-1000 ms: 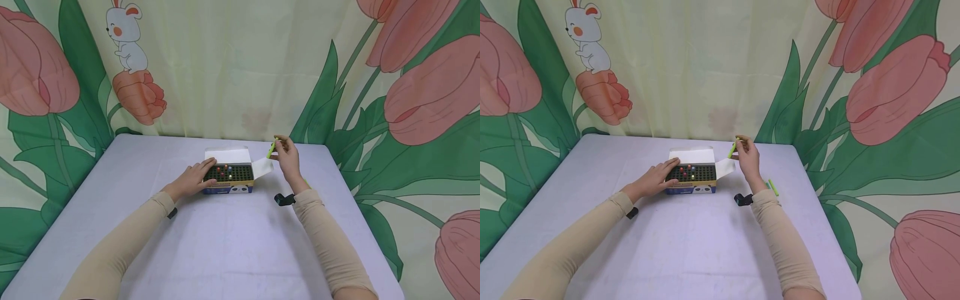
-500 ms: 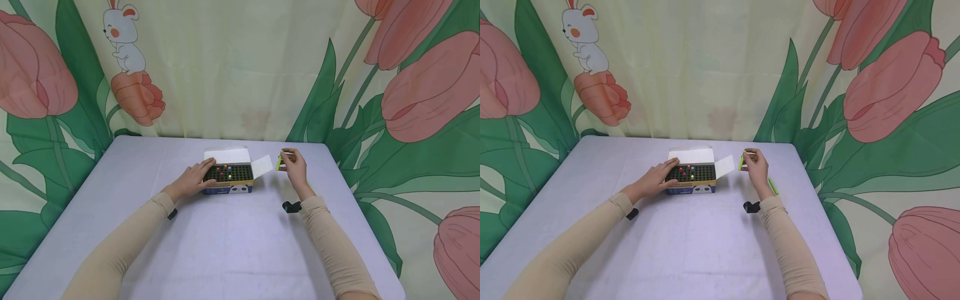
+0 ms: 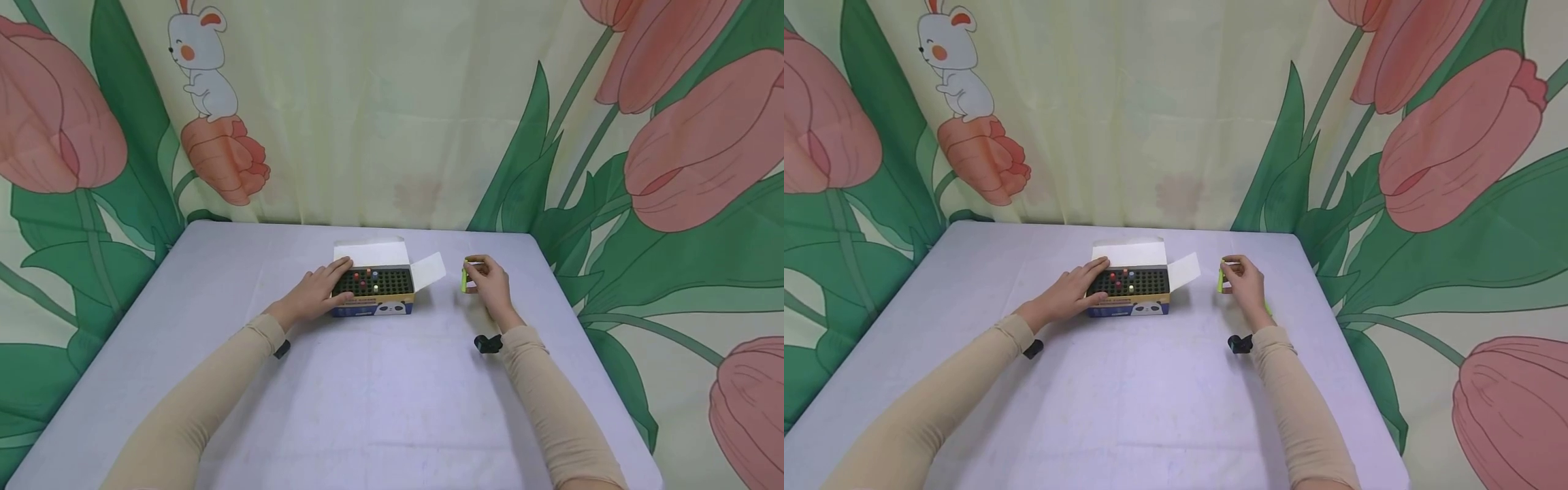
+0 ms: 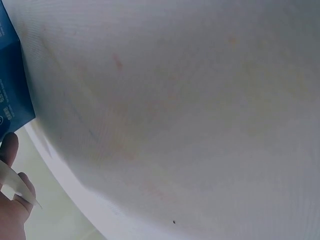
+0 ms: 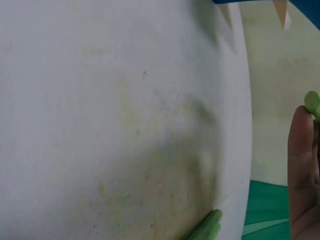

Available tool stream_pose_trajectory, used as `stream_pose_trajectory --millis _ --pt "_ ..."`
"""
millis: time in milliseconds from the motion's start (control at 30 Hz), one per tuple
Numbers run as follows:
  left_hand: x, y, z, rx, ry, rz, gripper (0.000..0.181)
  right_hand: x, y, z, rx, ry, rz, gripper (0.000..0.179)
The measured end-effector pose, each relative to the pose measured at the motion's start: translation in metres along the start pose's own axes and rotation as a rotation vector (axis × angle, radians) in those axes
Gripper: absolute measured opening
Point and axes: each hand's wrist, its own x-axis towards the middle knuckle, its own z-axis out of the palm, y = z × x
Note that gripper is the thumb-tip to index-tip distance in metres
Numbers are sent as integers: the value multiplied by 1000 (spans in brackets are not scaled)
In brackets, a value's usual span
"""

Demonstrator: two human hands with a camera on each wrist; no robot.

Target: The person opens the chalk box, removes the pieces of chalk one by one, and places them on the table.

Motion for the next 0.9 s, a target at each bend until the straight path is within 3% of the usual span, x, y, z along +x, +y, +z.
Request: stream_pose_trajectory --millis 267,467,900 --pt "-1 2 0 -16 4 -5 82 -2 12 -6 -238 -88 63 33" --pt "-2 2 1 -13 7 -5 83 -3 17 -9 -402 -115 50 30" --pt "-1 1 -1 -21 7 3 83 -3 25 -11 -446 -111 95 28"
